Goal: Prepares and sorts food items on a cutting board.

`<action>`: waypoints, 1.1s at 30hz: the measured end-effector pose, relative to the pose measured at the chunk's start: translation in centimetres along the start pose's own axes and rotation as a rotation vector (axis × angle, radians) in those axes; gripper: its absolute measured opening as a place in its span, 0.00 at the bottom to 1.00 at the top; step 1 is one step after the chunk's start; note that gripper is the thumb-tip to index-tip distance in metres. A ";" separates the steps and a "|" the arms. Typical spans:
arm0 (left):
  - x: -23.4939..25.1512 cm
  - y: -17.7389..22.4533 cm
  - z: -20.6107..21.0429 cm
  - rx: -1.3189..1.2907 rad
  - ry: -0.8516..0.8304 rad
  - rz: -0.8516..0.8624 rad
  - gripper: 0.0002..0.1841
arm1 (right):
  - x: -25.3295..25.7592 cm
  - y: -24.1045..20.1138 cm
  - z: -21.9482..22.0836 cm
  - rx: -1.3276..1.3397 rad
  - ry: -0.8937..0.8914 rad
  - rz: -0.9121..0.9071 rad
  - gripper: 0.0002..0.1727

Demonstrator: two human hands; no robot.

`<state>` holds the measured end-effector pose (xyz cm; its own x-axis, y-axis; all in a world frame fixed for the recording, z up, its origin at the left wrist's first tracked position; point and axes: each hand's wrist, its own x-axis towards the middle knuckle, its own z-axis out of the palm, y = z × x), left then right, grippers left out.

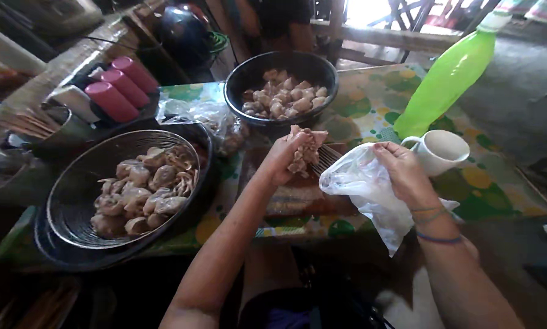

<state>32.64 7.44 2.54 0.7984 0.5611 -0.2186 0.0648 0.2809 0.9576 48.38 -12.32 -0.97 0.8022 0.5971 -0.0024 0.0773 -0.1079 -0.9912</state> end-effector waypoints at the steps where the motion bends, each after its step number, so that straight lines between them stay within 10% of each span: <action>1: 0.0 0.1 0.8 -0.050 -0.041 0.001 0.14 | 0.1 0.2 0.0 0.012 -0.006 0.003 0.11; 10: -1.2 -2.9 8.6 -0.310 -0.328 -0.265 0.20 | 0.2 -0.2 -1.3 0.147 -0.016 0.019 0.11; 15: -1.0 -4.8 10.3 -0.434 -0.271 -0.504 0.17 | -0.5 -0.6 -2.7 -0.033 -0.066 -0.123 0.10; 25: -0.4 -3.5 12.6 -0.449 -0.122 -0.439 0.19 | -3.9 -1.0 -1.1 -0.419 0.150 -0.647 0.13; 33: 0.8 0.0 15.0 -0.208 -0.085 -0.426 0.10 | -1.8 -0.5 -3.1 -0.028 0.236 -0.372 0.12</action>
<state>42.31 -3.80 5.20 0.7738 0.2989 -0.5584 0.2823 0.6264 0.7265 48.76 -15.76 -0.08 0.8299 0.4016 0.3874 0.3997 0.0566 -0.9149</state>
